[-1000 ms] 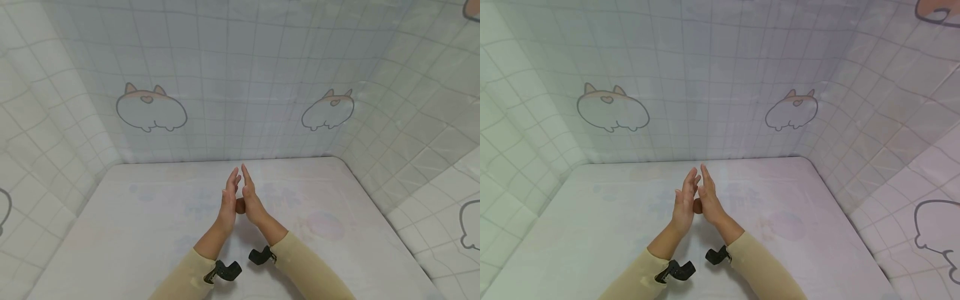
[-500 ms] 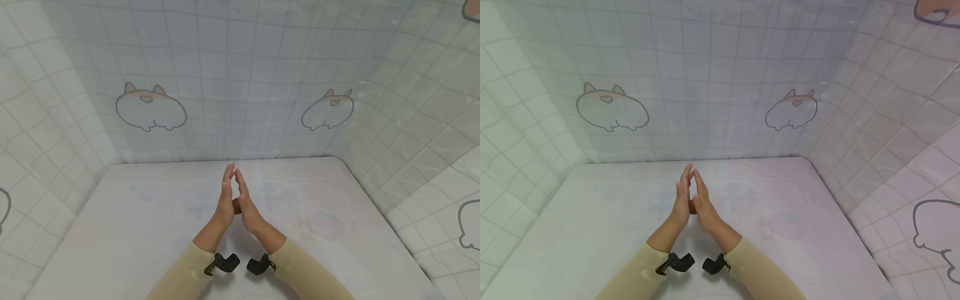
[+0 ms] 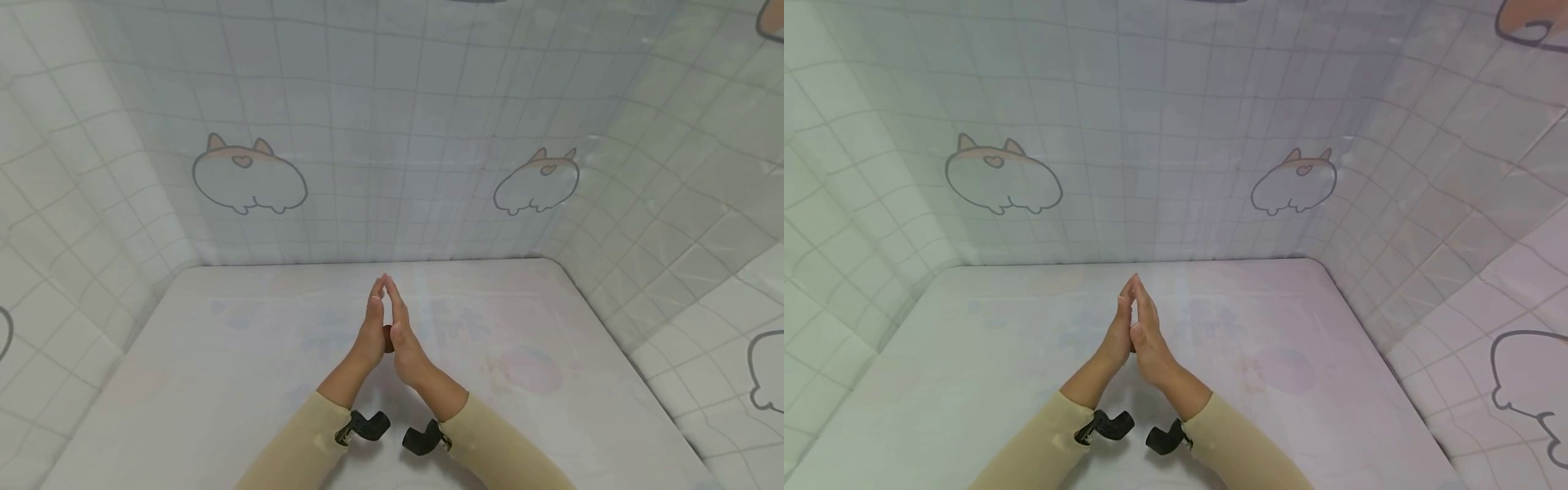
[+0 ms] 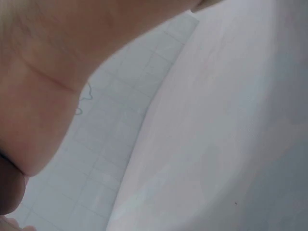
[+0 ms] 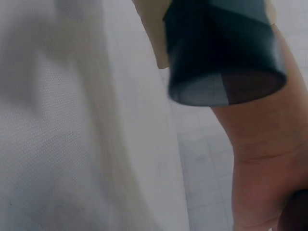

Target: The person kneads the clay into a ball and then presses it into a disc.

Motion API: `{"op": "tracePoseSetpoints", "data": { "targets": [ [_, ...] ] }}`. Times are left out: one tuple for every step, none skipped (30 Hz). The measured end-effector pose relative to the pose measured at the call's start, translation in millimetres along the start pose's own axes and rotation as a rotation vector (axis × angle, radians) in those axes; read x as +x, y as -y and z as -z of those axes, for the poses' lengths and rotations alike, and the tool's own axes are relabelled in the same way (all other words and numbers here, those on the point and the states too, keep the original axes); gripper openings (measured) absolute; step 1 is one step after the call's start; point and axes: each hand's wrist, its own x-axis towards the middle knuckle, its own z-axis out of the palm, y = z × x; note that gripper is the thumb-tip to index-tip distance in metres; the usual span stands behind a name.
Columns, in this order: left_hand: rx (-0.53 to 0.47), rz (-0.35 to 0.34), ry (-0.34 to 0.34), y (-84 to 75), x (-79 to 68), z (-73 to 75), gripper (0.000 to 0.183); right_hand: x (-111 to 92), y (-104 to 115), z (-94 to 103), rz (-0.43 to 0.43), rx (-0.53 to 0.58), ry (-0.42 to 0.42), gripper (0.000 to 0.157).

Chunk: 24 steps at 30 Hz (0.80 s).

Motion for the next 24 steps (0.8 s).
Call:
{"op": "tracePoseSetpoints", "data": {
  "targets": [
    [0.004,0.009,0.007,0.9,0.1,-0.3,0.093,-0.2,0.5,0.2,-0.005,-0.002,-0.001,0.094],
    [0.005,0.024,0.011,1.9,0.2,-0.5,0.095,-0.3,0.7,0.3,-0.006,-0.009,-0.002,0.094],
    [0.009,0.037,0.015,2.8,0.2,-0.9,0.097,-0.4,1.4,0.6,-0.005,-0.015,-0.005,0.094],
    [0.008,0.050,0.019,4.0,0.4,-1.2,0.098,-0.4,1.8,1.0,-0.001,-0.022,-0.009,0.094],
    [0.004,0.058,0.025,4.8,0.4,-1.7,0.099,-0.2,2.4,1.4,0.005,-0.029,-0.014,0.094],
    [0.007,0.059,0.032,5.5,0.3,-2.1,0.100,0.2,2.9,1.9,0.010,-0.037,-0.019,0.093],
    [0.007,0.059,0.040,6.3,0.1,-2.7,0.099,0.6,2.9,2.4,0.019,-0.047,-0.027,0.092],
    [-0.001,0.066,0.047,6.8,-0.2,-3.2,0.098,1.3,2.8,3.0,0.025,-0.055,-0.037,0.092],
    [0.005,0.068,0.059,7.5,-0.6,-3.8,0.097,2.0,2.7,3.7,0.028,-0.061,-0.046,0.092],
    [0.014,0.068,0.068,8.2,-1.0,-4.4,0.096,2.8,2.3,4.4,0.027,-0.068,-0.055,0.092],
    [0.021,0.072,0.079,8.6,-1.6,-4.9,0.096,3.6,2.1,5.2,0.023,-0.070,-0.062,0.092],
    [0.035,0.071,0.087,9.1,-2.3,-5.3,0.096,4.6,1.8,6.0,0.018,-0.073,-0.069,0.092],
    [0.048,0.073,0.093,9.2,-2.9,-5.7,0.095,5.5,1.5,6.9,0.013,-0.074,-0.074,0.093],
    [0.059,0.075,0.098,9.0,-3.6,-5.9,0.095,6.8,1.8,7.8,0.005,-0.073,-0.077,0.093],
    [0.079,0.073,0.105,8.8,-4.2,-6.1,0.093,7.9,1.9,8.9,0.003,-0.073,-0.081,0.094],
    [0.079,0.077,0.113,8.8,-4.8,-6.2,0.092,9.0,1.7,10.0,-0.003,-0.075,-0.084,0.095],
    [0.076,0.082,0.122,8.5,-5.5,-6.4,0.089,10.2,1.6,11.2,-0.011,-0.072,-0.087,0.095],
    [0.075,0.087,0.136,8.6,-6.2,-6.4,0.087,11.6,1.3,12.6,-0.016,-0.071,-0.093,0.095],
    [0.078,0.090,0.146,8.4,-6.9,-6.3,0.084,13.0,0.6,14.0,-0.024,-0.064,-0.099,0.096],
    [0.083,0.094,0.155,8.3,-7.8,-6.2,0.081,14.6,-0.5,15.5,-0.026,-0.059,-0.105,0.096],
    [0.087,0.098,0.167,8.8,-8.9,-6.1,0.078,16.0,-1.1,17.3,-0.025,-0.058,-0.113,0.096],
    [0.088,0.102,0.176,8.8,-10.1,-6.1,0.077,17.5,-2.0,19.0,-0.029,-0.057,-0.120,0.096],
    [0.090,0.098,0.184,8.9,-11.5,-6.3,0.074,19.1,-2.7,21.0,-0.027,-0.056,-0.127,0.097],
    [0.085,0.094,0.195,8.7,-12.9,-6.5,0.073,20.6,-3.6,22.9,-0.029,-0.055,-0.133,0.097]
  ]
}}
